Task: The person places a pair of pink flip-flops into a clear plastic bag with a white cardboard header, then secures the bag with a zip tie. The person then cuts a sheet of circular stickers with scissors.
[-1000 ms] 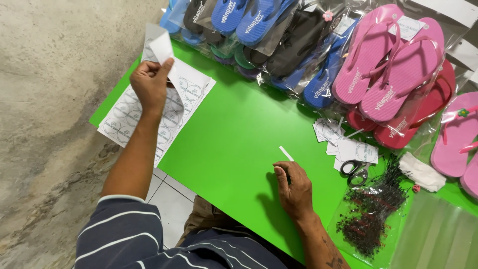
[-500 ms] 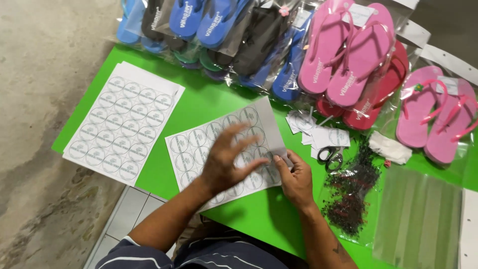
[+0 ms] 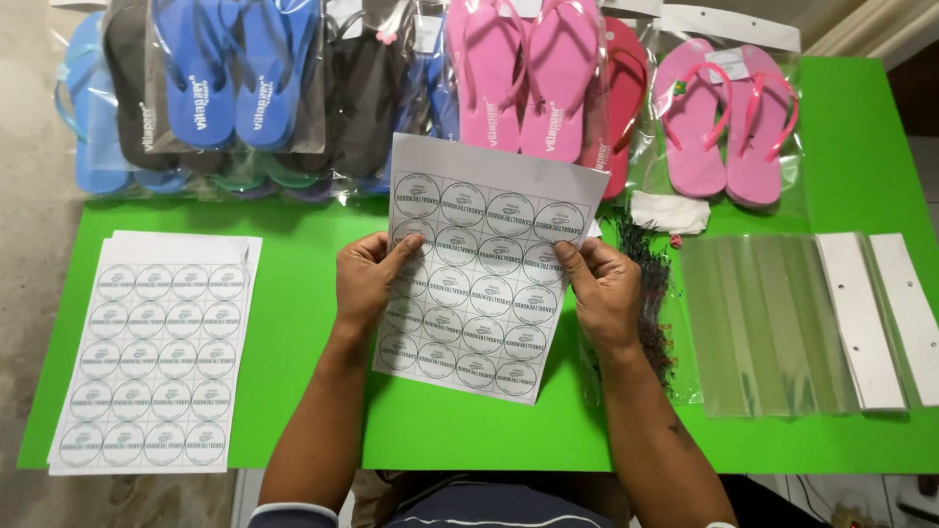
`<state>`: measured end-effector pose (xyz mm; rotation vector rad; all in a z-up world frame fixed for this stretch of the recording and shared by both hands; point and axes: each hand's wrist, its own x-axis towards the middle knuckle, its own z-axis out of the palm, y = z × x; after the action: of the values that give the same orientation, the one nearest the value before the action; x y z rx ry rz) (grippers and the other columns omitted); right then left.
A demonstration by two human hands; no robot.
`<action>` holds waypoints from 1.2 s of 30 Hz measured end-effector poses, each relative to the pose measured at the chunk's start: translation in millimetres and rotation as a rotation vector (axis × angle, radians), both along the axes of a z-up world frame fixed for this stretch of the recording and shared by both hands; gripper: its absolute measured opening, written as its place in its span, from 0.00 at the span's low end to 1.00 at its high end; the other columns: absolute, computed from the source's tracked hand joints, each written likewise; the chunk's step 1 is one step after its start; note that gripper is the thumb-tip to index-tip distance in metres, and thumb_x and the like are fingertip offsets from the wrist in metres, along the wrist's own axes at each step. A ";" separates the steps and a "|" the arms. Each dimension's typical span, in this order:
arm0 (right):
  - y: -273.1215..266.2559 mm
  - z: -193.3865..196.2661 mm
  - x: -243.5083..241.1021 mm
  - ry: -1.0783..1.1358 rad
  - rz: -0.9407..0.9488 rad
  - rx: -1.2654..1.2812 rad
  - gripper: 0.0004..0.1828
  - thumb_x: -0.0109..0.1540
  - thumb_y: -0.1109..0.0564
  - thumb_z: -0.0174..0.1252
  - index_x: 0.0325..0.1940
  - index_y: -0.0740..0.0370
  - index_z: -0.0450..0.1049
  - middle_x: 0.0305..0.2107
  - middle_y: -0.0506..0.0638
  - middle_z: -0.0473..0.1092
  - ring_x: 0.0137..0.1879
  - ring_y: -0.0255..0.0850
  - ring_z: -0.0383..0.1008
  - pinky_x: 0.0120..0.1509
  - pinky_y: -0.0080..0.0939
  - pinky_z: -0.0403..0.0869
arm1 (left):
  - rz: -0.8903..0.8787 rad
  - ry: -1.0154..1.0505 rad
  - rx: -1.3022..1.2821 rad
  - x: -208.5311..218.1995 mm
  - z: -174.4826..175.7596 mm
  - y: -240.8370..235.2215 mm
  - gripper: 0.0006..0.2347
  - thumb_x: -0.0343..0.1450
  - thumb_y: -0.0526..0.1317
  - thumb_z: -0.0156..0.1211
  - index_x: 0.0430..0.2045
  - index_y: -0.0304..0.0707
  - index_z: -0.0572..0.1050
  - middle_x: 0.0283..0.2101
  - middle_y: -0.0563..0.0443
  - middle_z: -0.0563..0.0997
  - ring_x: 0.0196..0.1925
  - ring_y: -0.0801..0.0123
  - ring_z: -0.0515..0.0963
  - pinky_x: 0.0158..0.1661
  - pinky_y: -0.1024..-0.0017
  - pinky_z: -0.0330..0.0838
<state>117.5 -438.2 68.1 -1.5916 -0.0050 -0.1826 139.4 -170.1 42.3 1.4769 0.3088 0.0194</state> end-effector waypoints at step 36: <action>-9.7 -78.7 8.5 0.018 -0.043 0.261 0.12 0.67 0.54 0.63 0.47 0.66 0.76 0.36 0.56 0.78 0.43 0.38 0.78 0.55 0.42 0.78 | 0.163 -0.080 -0.401 -8.4 -35.3 -21.9 0.06 0.71 0.38 0.68 0.27 0.33 0.81 0.23 0.42 0.83 0.23 0.59 0.86 0.27 0.60 0.86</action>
<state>126.0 -447.9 -10.6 -1.3340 0.0644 -0.1943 131.0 -191.9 7.1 1.0484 0.3447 0.1393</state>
